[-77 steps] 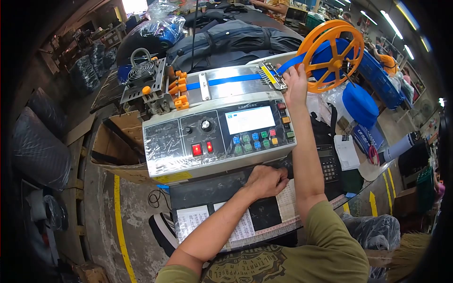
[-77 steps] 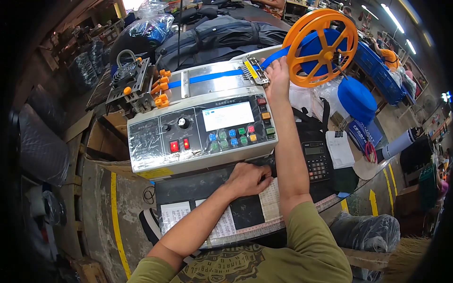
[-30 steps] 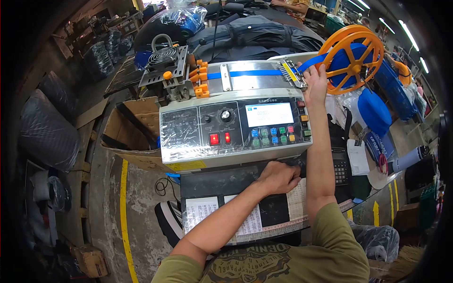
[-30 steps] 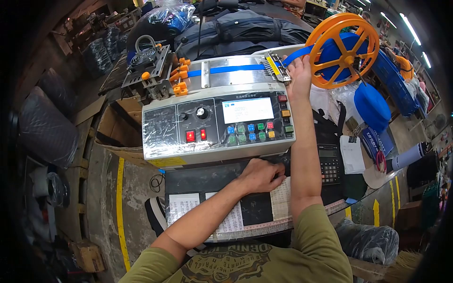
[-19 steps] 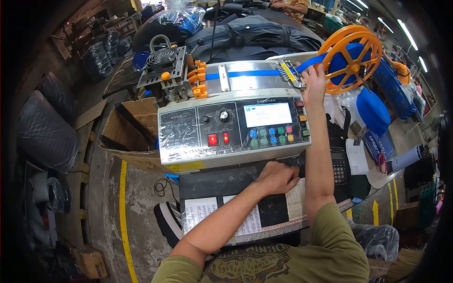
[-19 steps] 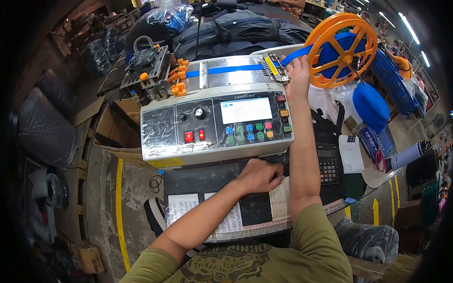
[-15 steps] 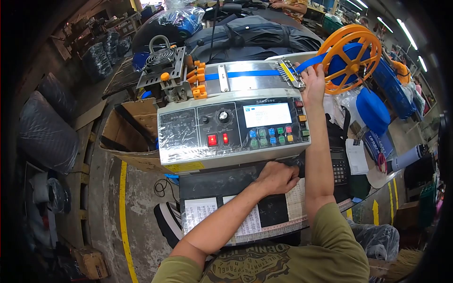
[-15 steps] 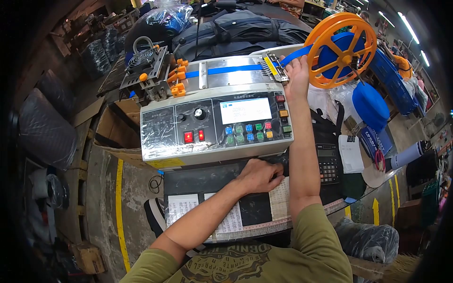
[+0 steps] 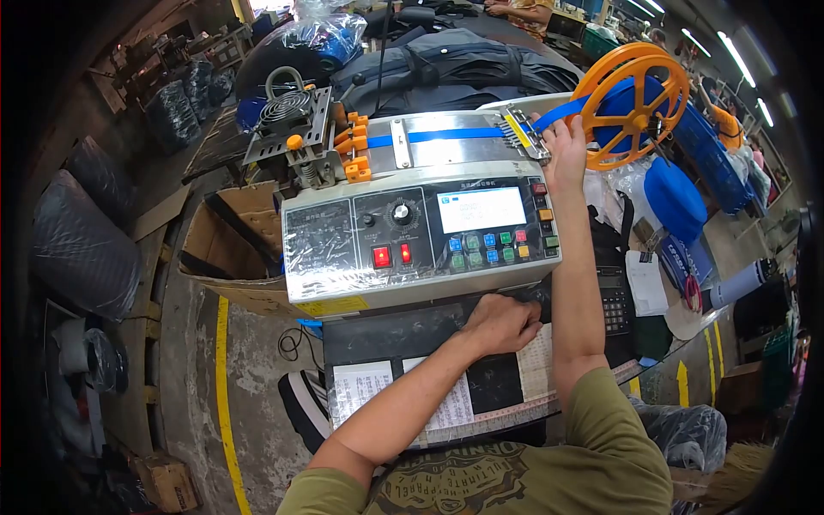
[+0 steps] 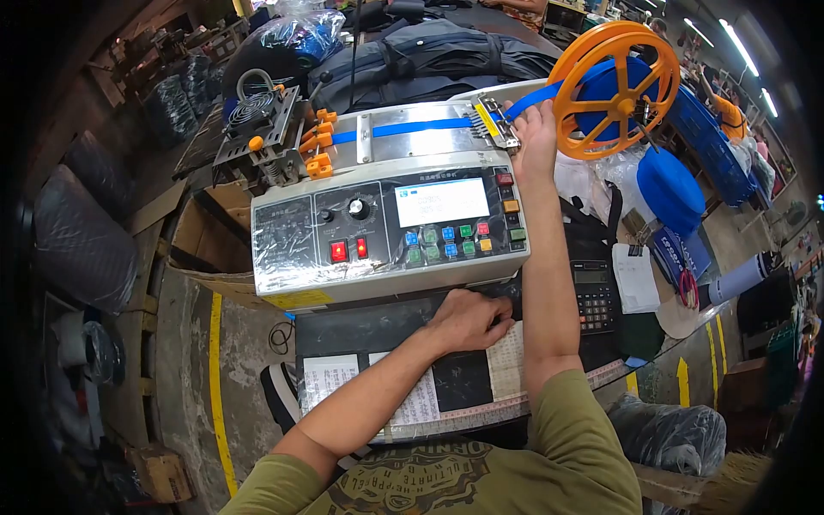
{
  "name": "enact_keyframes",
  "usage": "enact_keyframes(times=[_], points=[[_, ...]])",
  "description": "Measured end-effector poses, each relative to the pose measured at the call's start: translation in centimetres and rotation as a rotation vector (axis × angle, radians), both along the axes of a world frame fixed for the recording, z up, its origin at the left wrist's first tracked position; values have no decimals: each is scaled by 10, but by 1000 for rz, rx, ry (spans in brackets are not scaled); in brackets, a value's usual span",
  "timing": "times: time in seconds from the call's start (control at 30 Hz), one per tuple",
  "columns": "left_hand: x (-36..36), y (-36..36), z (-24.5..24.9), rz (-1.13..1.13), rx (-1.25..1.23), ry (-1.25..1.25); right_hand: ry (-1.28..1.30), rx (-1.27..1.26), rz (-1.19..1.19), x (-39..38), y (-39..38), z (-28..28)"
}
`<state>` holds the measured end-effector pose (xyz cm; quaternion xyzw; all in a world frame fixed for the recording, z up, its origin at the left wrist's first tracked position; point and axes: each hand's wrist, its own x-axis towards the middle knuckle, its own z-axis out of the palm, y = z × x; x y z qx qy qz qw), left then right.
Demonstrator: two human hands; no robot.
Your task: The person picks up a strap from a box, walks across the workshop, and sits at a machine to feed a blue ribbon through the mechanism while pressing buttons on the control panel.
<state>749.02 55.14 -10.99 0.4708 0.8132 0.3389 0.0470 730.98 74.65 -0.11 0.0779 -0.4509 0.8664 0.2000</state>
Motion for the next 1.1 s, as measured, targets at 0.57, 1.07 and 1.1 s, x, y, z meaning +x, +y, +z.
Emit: enact_keyframes(times=[0.57, 1.07, 1.1], points=[[0, 0, 0, -4, 14, 10, -27, -9, -9, 0, -1, 1], [0, 1, 0, -7, 22, 5, -7, 0, -7, 1, -1, 0], [0, 1, 0, -6, 20, 5, -9, -4, -3, 0, -1, 0]])
